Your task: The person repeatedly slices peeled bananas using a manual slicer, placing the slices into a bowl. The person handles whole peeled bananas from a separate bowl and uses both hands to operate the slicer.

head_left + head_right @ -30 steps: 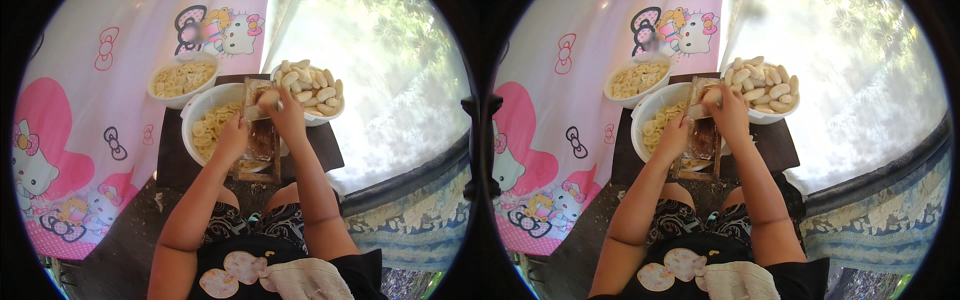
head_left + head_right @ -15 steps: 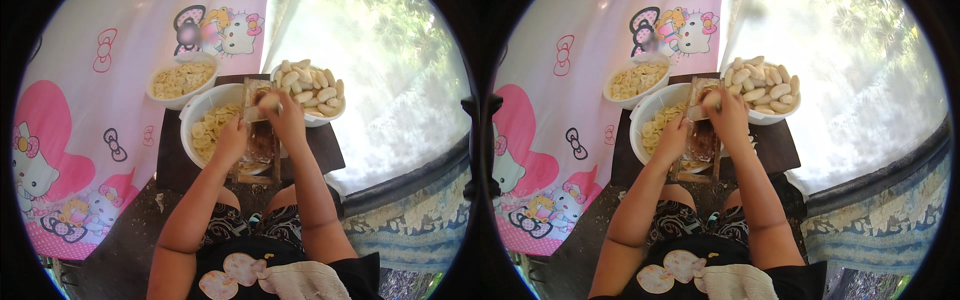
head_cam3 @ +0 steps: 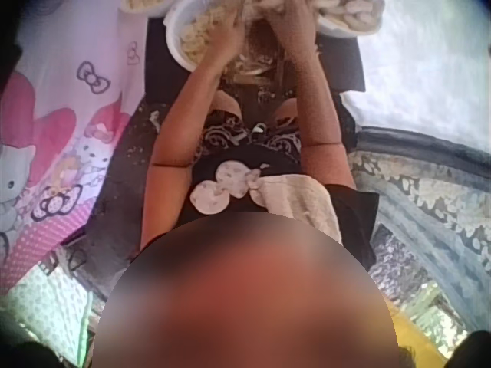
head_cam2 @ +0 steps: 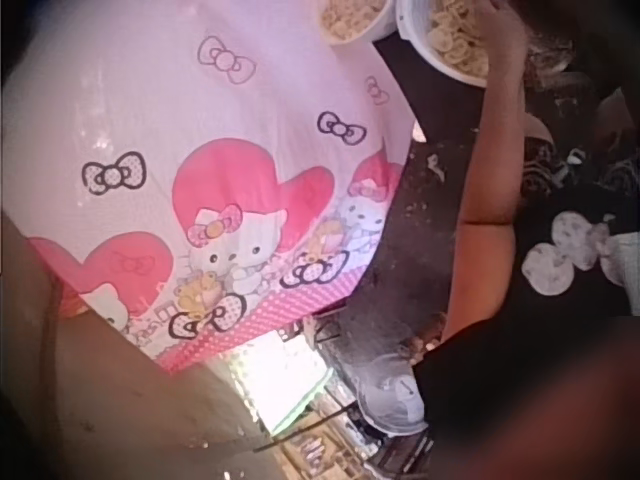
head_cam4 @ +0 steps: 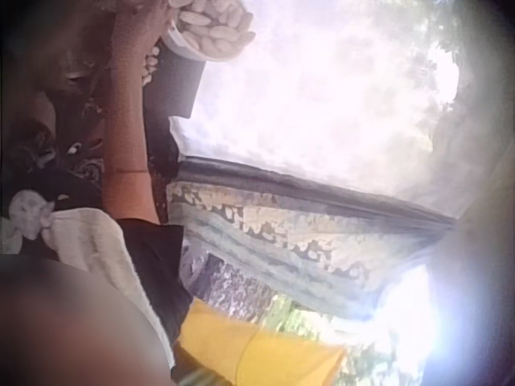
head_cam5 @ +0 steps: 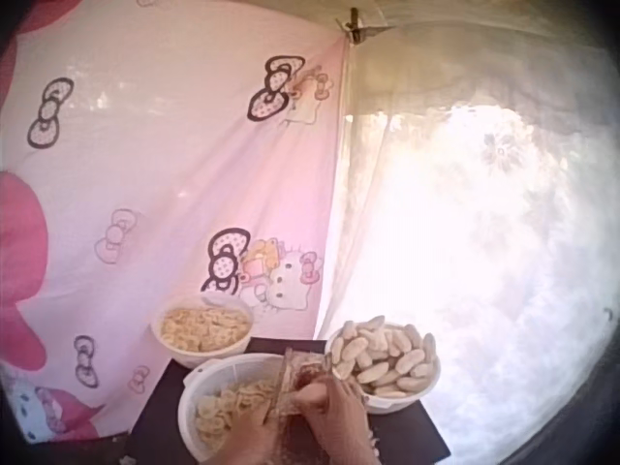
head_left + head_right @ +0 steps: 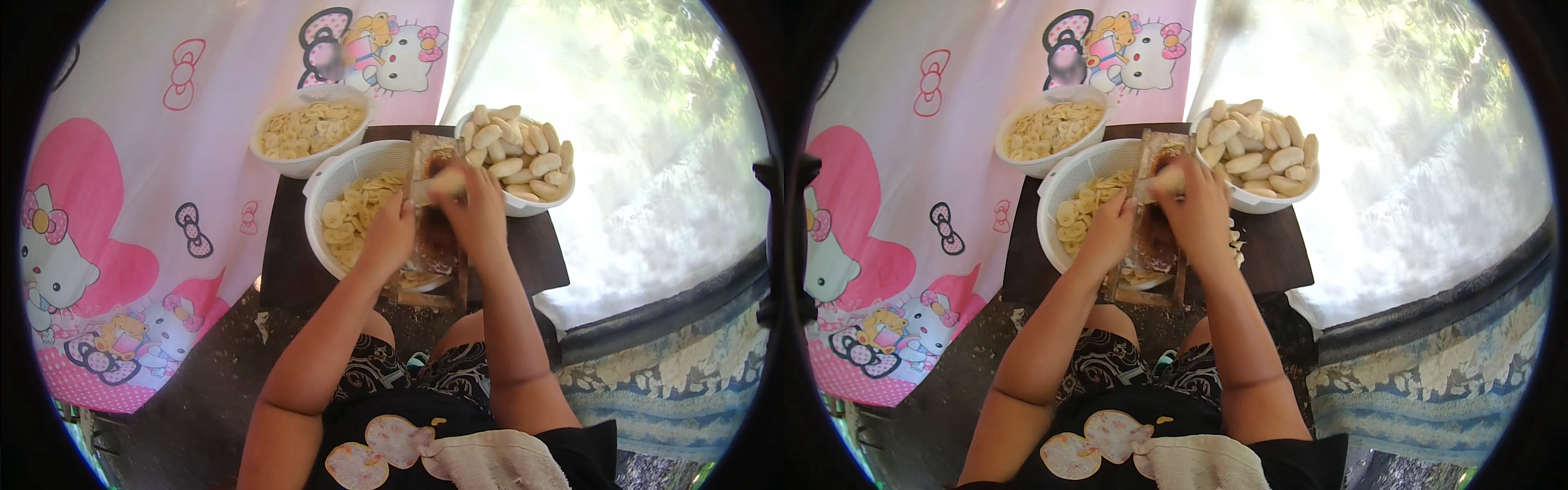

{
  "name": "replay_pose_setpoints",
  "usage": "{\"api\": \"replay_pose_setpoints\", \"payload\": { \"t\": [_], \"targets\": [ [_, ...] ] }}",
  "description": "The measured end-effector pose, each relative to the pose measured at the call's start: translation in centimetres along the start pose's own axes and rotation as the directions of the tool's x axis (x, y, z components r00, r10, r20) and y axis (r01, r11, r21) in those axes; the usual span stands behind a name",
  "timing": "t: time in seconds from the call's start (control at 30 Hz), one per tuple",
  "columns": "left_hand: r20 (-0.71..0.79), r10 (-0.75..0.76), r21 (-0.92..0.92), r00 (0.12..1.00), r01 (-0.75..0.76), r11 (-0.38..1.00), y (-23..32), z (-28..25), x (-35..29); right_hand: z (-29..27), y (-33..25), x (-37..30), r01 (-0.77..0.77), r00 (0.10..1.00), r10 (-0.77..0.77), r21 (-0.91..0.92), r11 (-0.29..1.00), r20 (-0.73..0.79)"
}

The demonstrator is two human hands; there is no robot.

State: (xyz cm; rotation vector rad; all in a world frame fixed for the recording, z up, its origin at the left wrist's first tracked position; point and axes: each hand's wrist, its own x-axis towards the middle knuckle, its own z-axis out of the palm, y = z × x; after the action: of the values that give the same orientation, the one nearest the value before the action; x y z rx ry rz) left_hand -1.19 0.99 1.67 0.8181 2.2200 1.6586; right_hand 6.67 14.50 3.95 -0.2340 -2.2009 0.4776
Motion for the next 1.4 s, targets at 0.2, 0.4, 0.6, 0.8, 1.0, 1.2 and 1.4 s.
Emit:
{"api": "replay_pose_setpoints", "payload": {
  "t": [0.2,0.4,0.6,0.8,1.0,1.2,1.4],
  "targets": [
    [0.029,-0.015,0.007,0.999,0.014,1.000,0.4,-0.5,0.0,0.3,-0.1,3.5,-0.196,0.977,0.206,-0.133,0.972,0.063],
    [-0.085,0.054,0.054,0.995,-0.050,0.997,-0.9,0.5,0.5,-3.2,-2.1,-3.8,-0.018,0.991,0.033,-0.117,0.993,0.126],
    [0.062,-0.021,-0.053,0.998,0.024,0.998,0.4,-0.4,0.1,2.0,2.4,4.9,-0.151,0.987,0.157,-0.136,0.979,0.037],
    [-0.065,0.060,0.009,0.996,-0.059,0.998,-0.4,0.4,0.0,-4.3,-3.4,-3.4,-0.066,0.988,0.080,-0.110,0.992,0.131],
    [-0.026,0.022,0.003,0.999,-0.021,1.000,-0.3,0.3,0.2,0.1,0.4,1.6,-0.097,0.992,0.108,-0.143,0.985,0.068],
    [-0.007,0.019,0.031,1.000,-0.019,0.999,0.1,-0.2,0.1,0.0,0.6,2.4,-0.084,0.994,0.091,-0.114,0.990,0.053],
    [-0.096,0.088,0.105,0.991,-0.078,0.991,-0.9,0.6,0.2,-3.7,-2.2,-3.9,-0.041,0.982,0.060,-0.107,0.993,0.177]
  ]
}}
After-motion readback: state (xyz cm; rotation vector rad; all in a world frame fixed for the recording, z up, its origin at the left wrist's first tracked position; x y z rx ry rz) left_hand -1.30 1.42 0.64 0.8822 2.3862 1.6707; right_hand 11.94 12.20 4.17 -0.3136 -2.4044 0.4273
